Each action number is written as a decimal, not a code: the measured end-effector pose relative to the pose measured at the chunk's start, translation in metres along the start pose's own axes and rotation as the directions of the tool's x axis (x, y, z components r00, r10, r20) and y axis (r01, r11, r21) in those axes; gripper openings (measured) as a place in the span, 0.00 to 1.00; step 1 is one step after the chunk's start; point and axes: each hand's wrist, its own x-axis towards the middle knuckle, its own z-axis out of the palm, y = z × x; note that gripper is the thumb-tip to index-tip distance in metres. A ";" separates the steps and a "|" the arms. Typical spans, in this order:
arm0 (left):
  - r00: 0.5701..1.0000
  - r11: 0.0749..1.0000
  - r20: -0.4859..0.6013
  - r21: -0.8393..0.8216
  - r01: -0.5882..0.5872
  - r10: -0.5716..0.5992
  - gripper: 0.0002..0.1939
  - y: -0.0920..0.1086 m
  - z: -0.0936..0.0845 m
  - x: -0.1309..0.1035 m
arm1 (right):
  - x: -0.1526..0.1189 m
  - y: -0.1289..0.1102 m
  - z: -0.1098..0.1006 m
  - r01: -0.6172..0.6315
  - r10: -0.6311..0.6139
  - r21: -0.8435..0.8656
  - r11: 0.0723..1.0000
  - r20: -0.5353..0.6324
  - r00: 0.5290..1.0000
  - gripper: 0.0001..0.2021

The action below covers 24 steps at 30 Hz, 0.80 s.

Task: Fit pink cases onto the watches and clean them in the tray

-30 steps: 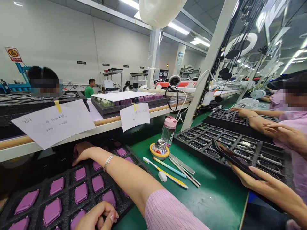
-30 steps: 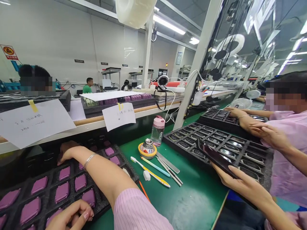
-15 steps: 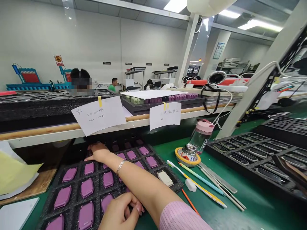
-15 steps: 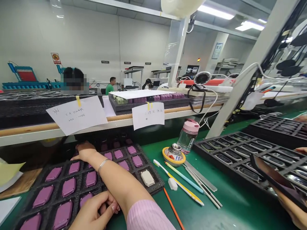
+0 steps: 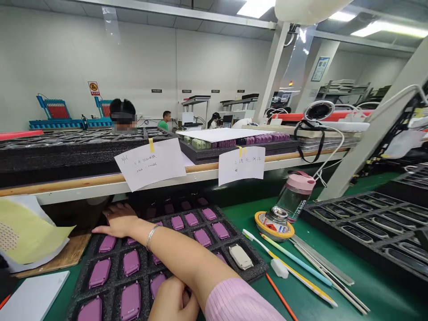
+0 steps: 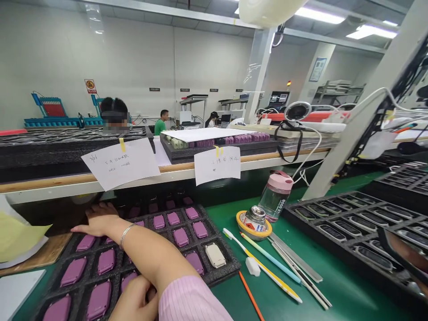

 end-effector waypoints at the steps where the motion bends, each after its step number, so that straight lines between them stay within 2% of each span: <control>1: 1.000 1.000 0.002 0.007 0.001 -0.001 0.08 0.000 0.000 0.000 | -0.001 -0.002 0.003 -0.001 0.001 0.010 1.000 0.013 1.000 0.20; 6: 0.998 0.998 0.041 0.019 -0.052 0.052 0.08 0.009 -0.001 -0.002 | -0.016 0.014 -0.003 -0.059 0.059 0.050 0.997 0.008 0.998 0.20; 10: 0.997 0.998 0.054 0.025 -0.064 0.063 0.09 0.016 -0.003 -0.005 | -0.047 0.036 -0.015 -0.146 0.146 0.032 0.989 -0.001 0.989 0.22; 13: 0.997 0.998 0.048 0.035 -0.054 0.052 0.10 0.019 -0.005 -0.006 | -0.075 0.044 -0.019 -0.100 0.097 0.030 0.995 0.077 0.992 0.23; 17: 0.998 0.998 0.055 0.052 -0.047 0.044 0.10 0.019 -0.005 -0.008 | -0.107 0.042 -0.028 -0.019 0.014 0.036 0.999 0.133 0.991 0.26; 21: 0.996 0.996 0.077 0.076 -0.051 0.045 0.10 0.016 -0.006 -0.007 | -0.124 0.046 -0.048 -0.003 0.002 0.009 1.000 0.138 0.990 0.23; 24: 0.995 0.996 0.098 0.082 -0.045 0.037 0.09 0.013 -0.006 -0.004 | -0.123 0.071 -0.071 -0.118 0.123 -0.074 0.990 0.063 0.990 0.18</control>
